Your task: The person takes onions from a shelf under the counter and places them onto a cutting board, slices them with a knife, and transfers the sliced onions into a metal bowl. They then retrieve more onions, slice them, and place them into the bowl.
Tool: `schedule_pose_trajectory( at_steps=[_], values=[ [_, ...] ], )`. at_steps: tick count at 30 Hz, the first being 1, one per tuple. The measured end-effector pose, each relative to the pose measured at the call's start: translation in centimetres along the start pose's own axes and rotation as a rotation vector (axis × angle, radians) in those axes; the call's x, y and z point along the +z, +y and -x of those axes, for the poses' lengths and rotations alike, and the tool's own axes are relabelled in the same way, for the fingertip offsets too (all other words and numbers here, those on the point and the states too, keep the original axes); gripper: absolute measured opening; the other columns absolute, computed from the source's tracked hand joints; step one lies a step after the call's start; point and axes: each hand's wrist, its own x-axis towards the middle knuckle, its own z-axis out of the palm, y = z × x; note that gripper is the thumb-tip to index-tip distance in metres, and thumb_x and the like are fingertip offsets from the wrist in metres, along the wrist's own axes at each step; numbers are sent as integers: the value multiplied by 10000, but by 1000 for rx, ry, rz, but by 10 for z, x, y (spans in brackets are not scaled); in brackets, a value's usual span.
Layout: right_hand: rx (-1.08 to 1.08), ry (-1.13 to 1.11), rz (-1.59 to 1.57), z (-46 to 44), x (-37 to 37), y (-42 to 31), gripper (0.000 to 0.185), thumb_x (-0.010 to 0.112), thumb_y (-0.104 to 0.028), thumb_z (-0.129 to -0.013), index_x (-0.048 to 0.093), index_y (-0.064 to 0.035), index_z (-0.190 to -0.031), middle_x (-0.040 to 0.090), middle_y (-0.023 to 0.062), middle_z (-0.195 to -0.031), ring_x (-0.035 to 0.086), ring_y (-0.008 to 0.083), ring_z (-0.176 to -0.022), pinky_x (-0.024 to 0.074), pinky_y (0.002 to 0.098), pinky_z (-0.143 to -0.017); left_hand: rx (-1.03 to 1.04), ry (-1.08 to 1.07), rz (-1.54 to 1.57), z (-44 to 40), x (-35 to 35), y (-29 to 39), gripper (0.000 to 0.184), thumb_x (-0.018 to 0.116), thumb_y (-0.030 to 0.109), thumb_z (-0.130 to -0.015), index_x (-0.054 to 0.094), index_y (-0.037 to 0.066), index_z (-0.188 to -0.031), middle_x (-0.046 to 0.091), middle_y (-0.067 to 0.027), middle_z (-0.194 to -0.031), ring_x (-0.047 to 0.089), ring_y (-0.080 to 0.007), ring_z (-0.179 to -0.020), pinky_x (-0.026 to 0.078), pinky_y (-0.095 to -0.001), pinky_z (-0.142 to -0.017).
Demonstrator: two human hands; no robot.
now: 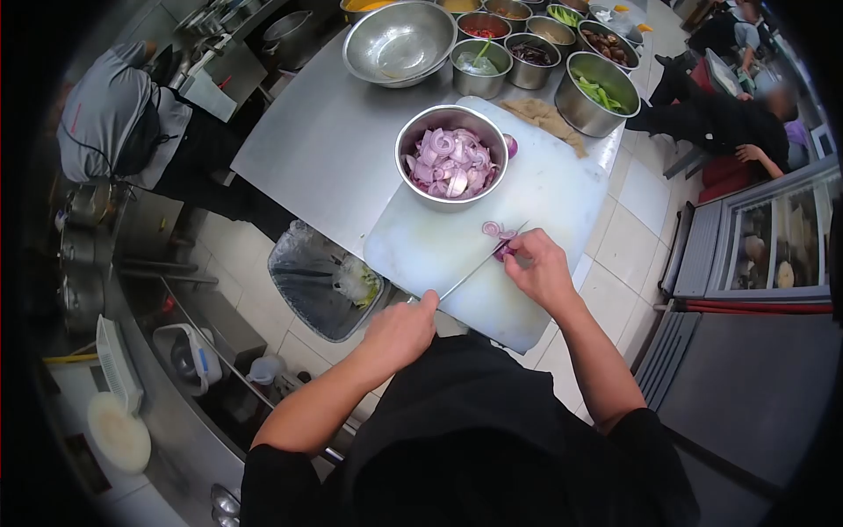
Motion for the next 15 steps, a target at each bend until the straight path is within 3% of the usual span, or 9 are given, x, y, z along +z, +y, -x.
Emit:
schedule_pose_trajectory(
  at_steps=[5,15],
  values=[
    [30,-40,33,0,-2,2,167,762,-60,-804,673,-17,-940,670,119,-939,708,263,-799,580,361,-725,5,-18,-1,4,4,-3,210,519,150,-936,484,10,-1088,679,-259,-799,670,-476,-809,515,-581,-720],
    [23,-46,53,-4,-3,3,165,771,-58,-806,659,-3,-915,673,126,-926,723,265,-806,591,349,-739,25,6,-15,2,-5,-1,207,503,159,-943,490,24,-1098,676,-261,-790,675,-473,-804,518,-587,-710]
  ],
)
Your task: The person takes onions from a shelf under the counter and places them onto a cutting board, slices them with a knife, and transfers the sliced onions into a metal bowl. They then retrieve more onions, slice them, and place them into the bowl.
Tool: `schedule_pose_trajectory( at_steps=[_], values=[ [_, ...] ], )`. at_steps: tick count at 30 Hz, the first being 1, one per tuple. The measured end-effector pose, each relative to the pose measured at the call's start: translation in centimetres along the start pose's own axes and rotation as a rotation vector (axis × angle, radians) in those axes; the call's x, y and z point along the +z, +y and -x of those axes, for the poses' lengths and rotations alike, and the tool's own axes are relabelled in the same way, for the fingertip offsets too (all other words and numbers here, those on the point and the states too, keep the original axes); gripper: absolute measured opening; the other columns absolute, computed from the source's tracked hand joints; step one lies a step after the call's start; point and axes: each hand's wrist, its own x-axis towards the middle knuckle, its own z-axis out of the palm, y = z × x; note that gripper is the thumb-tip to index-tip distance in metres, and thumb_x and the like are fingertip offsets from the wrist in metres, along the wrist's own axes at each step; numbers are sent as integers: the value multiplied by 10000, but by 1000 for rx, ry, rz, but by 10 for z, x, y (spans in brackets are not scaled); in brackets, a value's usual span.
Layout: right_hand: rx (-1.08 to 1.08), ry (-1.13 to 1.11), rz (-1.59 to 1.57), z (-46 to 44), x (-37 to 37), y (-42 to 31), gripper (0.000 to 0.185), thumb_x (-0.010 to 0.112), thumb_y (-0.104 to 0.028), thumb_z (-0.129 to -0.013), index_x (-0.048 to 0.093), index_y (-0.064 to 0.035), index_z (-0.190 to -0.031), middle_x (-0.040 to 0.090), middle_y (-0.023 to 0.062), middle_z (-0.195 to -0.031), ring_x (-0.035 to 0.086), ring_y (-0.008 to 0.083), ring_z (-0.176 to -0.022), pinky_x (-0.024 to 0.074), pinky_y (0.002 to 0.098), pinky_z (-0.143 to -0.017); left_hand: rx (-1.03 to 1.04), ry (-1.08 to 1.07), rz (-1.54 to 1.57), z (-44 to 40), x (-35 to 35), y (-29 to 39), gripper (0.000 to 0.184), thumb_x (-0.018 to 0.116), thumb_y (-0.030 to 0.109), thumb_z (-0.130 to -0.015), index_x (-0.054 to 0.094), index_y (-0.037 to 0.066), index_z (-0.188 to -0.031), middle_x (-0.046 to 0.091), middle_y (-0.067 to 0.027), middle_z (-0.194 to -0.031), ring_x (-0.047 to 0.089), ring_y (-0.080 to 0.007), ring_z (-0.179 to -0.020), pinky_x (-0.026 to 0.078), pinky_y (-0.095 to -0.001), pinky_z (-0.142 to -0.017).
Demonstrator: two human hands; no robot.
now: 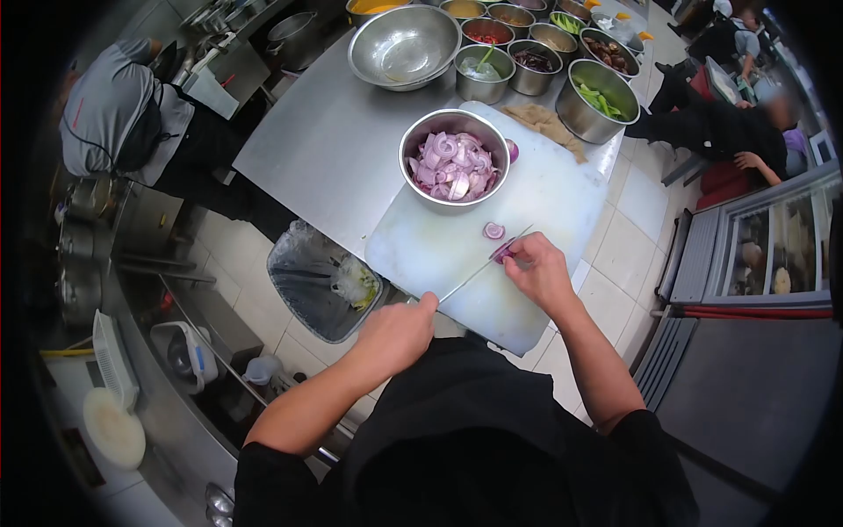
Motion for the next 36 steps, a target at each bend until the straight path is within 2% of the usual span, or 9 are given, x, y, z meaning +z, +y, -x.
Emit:
schedule_pose_trajectory(
  at_steps=[8,13,16,17,20,29,32,34,36],
  values=[
    [11,-12,-19,4,-1,0,162,778,-56,-808,662,-4,-908,677,127,-921,730,262,-802,591,349,-735,-21,-53,3,-2,-5,-1,222,503,174,-946,506,22,-1108,682,-263,-834,675,-476,-824,515,-596,-740],
    [-111,30,-4,3,-3,-2,139,760,-44,-794,654,-16,-880,651,143,-932,681,315,-788,564,400,-711,-18,-102,-7,-26,5,-16,246,528,210,-961,510,12,-1106,693,-250,-859,674,-466,-837,522,-566,-762],
    [-258,-30,10,-8,-5,3,115,735,-33,-807,647,-20,-879,636,142,-945,667,328,-826,551,410,-740,-176,-249,386,-25,-16,-17,243,516,213,-968,510,3,-1090,692,-255,-859,677,-456,-848,523,-551,-763],
    [-303,-55,-1,-10,-6,3,106,725,-29,-812,645,-22,-880,630,141,-949,661,334,-838,546,414,-750,-153,-204,344,-26,-12,-21,245,510,211,-970,506,1,-1095,690,-258,-856,675,-459,-850,518,-555,-765],
    [-15,-188,-17,-4,-5,-2,118,694,-14,-833,661,-42,-943,612,137,-944,666,316,-838,554,400,-756,-90,-78,224,-23,7,-19,245,490,202,-973,493,-1,-1109,685,-267,-842,666,-472,-855,501,-571,-772],
    [42,-192,-19,-4,-16,-13,178,671,-38,-884,657,-19,-1060,596,178,-1043,655,372,-902,550,435,-794,-150,53,216,3,20,-6,227,472,192,-973,473,16,-1116,666,-297,-848,631,-522,-871,461,-614,-807],
    [-98,-211,45,-13,-9,-6,188,697,-39,-878,641,-3,-1054,579,172,-1043,657,344,-872,549,401,-768,-144,66,242,1,22,-16,246,471,207,-977,483,15,-1132,661,-311,-862,626,-529,-885,459,-611,-816],
    [-72,-220,93,-16,-11,-6,185,698,-42,-882,643,-7,-1055,577,168,-1039,654,349,-884,548,400,-773,-141,39,294,2,12,-16,271,463,215,-982,495,10,-1156,658,-333,-898,628,-529,-911,463,-601,-842],
    [-50,-251,116,-17,-14,-7,182,692,-52,-886,645,-13,-1058,574,170,-1057,650,365,-908,544,417,-797,-130,50,362,2,10,-20,232,467,216,-978,500,10,-1079,667,-270,-810,657,-466,-779,499,-554,-760]
  ],
)
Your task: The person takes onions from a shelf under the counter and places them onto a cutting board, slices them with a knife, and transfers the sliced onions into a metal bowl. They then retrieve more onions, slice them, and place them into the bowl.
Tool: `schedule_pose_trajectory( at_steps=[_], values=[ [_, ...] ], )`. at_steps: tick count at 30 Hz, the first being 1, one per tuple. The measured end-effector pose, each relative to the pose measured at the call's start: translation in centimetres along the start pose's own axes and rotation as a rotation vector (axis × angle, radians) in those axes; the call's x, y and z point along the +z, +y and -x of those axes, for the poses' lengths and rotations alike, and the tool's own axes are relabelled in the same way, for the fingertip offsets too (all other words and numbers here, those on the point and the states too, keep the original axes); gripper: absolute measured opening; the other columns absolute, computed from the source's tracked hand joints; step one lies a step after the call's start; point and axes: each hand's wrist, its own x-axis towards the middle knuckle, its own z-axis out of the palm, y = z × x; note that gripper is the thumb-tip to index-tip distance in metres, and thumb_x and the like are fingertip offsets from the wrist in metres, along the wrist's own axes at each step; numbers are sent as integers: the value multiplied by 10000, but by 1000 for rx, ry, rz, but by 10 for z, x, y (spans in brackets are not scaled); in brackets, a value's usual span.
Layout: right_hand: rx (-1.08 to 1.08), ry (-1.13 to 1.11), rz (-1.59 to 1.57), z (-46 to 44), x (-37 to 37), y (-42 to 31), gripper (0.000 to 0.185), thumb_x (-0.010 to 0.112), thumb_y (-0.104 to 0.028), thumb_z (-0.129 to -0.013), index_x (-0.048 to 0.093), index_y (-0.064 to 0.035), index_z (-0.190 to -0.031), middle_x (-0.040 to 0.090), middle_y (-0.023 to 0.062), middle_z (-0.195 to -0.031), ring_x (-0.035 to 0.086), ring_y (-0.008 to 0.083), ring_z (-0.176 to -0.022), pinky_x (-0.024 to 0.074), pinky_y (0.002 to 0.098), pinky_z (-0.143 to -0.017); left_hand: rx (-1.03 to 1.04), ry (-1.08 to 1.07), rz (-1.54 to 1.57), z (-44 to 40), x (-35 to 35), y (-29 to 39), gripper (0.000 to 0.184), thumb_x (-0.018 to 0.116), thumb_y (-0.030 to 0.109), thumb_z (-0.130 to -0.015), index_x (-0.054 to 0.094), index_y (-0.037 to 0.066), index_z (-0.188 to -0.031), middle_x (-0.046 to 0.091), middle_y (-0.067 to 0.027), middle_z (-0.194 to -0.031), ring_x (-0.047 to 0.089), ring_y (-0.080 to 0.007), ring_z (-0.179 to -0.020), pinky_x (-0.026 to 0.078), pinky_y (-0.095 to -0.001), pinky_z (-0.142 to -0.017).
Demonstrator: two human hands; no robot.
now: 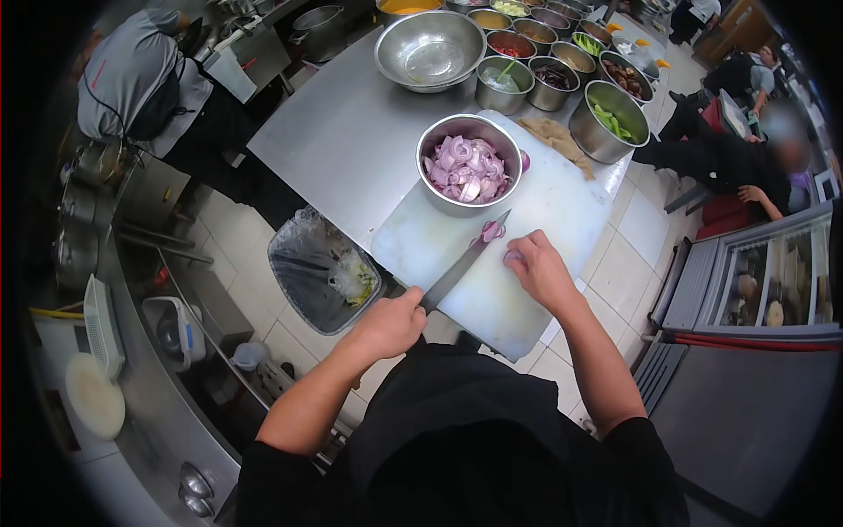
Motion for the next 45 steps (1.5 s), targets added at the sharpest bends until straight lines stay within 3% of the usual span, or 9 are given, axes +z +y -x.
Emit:
schedule_pose_trajectory(
  at_steps=[7,10,19,26,28,31,34,37,45],
  values=[
    [-144,29,-68,7,9,14,196,693,-69,-877,658,-67,-1069,572,144,-1075,646,356,-917,545,428,-809,54,-17,5,-6,0,-6,223,436,216,-985,505,7,-1019,674,-159,-733,657,-279,-559,540,-432,-606],
    [-267,91,35,6,15,12,215,695,-66,-873,664,-91,-1085,569,124,-1062,642,332,-899,549,417,-781,-120,-204,153,-4,-17,17,217,432,206,-980,503,2,-1006,687,-136,-762,647,-240,-538,541,-403,-584],
    [-281,-15,150,-2,8,9,420,668,-112,-917,598,-123,-1331,542,137,-1059,636,321,-882,548,422,-773,-131,-344,292,-11,-13,0,221,461,200,-968,539,8,-1048,680,-87,-765,614,-169,-505,515,-349,-528],
    [-63,41,-25,-4,13,6,316,672,-126,-924,627,-90,-1235,553,174,-1061,628,360,-892,534,443,-779,-130,-268,118,23,-26,-4,203,484,207,-956,571,28,-995,680,-88,-741,635,-200,-517,524,-361,-552],
    [-190,58,18,1,14,18,240,676,-110,-920,654,-83,-1157,567,162,-1042,629,357,-894,530,442,-775,-153,-258,113,30,-28,-7,204,487,211,-959,569,26,-986,677,-93,-735,636,-200,-516,528,-365,-563],
    [-251,118,95,10,10,17,157,683,-68,-905,679,-73,-1061,584,137,-1004,632,341,-891,531,430,-763,-48,-124,51,33,-15,-21,215,481,240,-962,553,49,-1031,681,-207,-790,672,-427,-753,518,-534,-732],
    [-263,156,81,14,8,18,131,687,-26,-887,681,-67,-1011,591,115,-984,636,321,-883,539,409,-749,46,4,-56,29,-4,-9,230,477,244,-964,543,43,-1055,680,-251,-850,638,-493,-865,489,-584,-791],
    [-295,176,47,12,9,19,143,706,-4,-869,678,-58,-999,598,114,-993,639,302,-877,540,377,-730,78,41,-195,20,7,3,177,499,232,-968,519,77,-1051,674,-230,-798,648,-464,-793,490,-579,-698],
    [-278,199,-6,11,10,18,140,698,18,-858,661,-51,-974,612,118,-1006,655,314,-888,552,384,-759,60,-10,-295,24,4,21,239,477,180,-954,515,49,-1150,692,-239,-844,678,-452,-831,516,-570,-732]
  ],
)
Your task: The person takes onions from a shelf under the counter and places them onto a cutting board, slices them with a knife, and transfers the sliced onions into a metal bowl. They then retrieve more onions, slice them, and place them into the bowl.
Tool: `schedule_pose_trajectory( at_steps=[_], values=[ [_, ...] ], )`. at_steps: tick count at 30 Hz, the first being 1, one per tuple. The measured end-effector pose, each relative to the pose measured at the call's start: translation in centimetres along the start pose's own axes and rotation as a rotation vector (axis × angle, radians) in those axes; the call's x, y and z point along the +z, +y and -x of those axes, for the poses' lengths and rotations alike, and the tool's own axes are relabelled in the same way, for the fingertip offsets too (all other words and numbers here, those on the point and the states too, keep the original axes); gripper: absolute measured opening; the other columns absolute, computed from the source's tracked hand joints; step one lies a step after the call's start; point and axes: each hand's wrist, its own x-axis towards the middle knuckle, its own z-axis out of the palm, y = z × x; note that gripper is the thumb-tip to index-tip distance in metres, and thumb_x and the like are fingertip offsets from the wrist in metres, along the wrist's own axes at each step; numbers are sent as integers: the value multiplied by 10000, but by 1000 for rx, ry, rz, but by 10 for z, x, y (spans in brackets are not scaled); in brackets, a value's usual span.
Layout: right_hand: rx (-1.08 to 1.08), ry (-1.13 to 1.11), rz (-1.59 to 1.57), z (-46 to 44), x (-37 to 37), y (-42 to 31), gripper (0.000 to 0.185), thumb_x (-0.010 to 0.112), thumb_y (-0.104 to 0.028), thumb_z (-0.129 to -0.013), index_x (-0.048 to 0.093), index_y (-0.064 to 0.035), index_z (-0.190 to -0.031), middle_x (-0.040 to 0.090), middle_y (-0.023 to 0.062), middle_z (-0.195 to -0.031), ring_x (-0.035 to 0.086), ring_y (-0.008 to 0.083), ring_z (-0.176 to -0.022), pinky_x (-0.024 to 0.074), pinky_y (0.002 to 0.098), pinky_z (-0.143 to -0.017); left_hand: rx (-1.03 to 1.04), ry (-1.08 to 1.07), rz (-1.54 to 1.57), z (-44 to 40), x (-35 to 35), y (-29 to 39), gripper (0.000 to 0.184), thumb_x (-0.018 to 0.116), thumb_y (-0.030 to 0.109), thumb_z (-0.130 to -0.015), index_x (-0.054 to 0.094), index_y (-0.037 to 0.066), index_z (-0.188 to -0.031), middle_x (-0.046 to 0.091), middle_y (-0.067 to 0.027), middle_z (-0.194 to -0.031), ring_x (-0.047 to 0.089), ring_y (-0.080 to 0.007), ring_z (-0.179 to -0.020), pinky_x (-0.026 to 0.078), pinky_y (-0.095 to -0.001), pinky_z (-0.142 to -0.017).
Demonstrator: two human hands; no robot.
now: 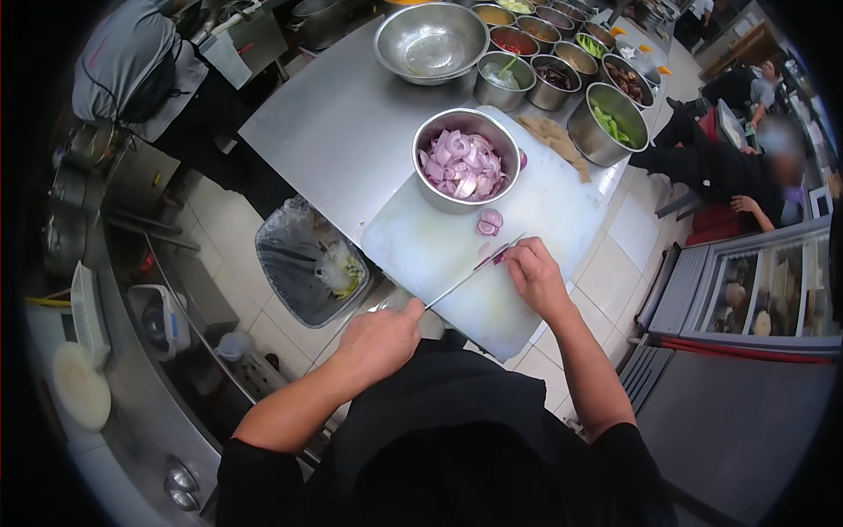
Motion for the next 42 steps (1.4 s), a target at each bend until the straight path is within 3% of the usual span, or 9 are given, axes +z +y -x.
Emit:
schedule_pose_trajectory(
  at_steps=[20,26,29,34,35,37,40,42],
  values=[
    [42,85,-48,5,4,-1,126,695,35,-842,651,-55,-918,650,95,-977,670,293,-849,562,370,-718,11,-48,-48,-17,1,-2,215,508,179,-939,525,20,-1083,685,-266,-819,670,-486,-819,513,-593,-747],
    [28,36,-57,1,2,-2,149,695,17,-860,684,-52,-990,651,111,-974,676,296,-833,559,380,-722,-9,-11,-43,-48,-3,-10,228,523,234,-955,536,35,-1063,669,-265,-796,656,-493,-798,506,-605,-759],
    [129,161,-44,-20,-9,12,178,700,2,-877,693,-40,-1049,653,132,-983,666,272,-789,547,360,-719,-29,24,-16,-33,-17,-10,233,524,247,-957,540,45,-1071,666,-273,-799,653,-497,-799,509,-597,-774],
    [337,188,-11,-96,-10,43,355,752,-81,-835,650,-22,-1169,644,183,-1041,671,347,-890,544,421,-813,69,-89,35,-25,13,-11,246,516,260,-965,545,48,-1086,672,-276,-828,654,-494,-819,509,-588,-792],
    [253,191,29,-111,-1,57,375,763,-101,-823,648,-21,-1170,644,186,-1036,667,355,-907,541,426,-828,103,-102,61,-29,21,-15,262,517,270,-968,549,48,-1102,673,-278,-837,654,-491,-828,511,-580,-795],
    [83,188,112,-132,16,83,416,785,-140,-798,644,-20,-1171,643,193,-1027,657,371,-941,534,437,-859,72,-117,115,-34,27,-19,291,495,279,-974,548,31,-1118,673,-309,-910,645,-510,-898,495,-584,-846],
    [272,126,61,-138,7,82,446,783,-161,-785,641,-28,-1186,646,199,-1027,649,385,-973,535,439,-871,-74,-133,173,-36,13,-14,314,473,286,-980,543,16,-1124,666,-335,-997,625,-530,-974,475,-586,-902],
    [252,205,13,-116,2,78,384,771,-165,-792,613,-38,-1118,641,190,-998,641,372,-920,525,438,-828,-141,-107,185,-35,7,-18,318,471,289,-982,540,15,-1127,662,-342,-1002,620,-534,-982,474,-586,-905]
  ],
)
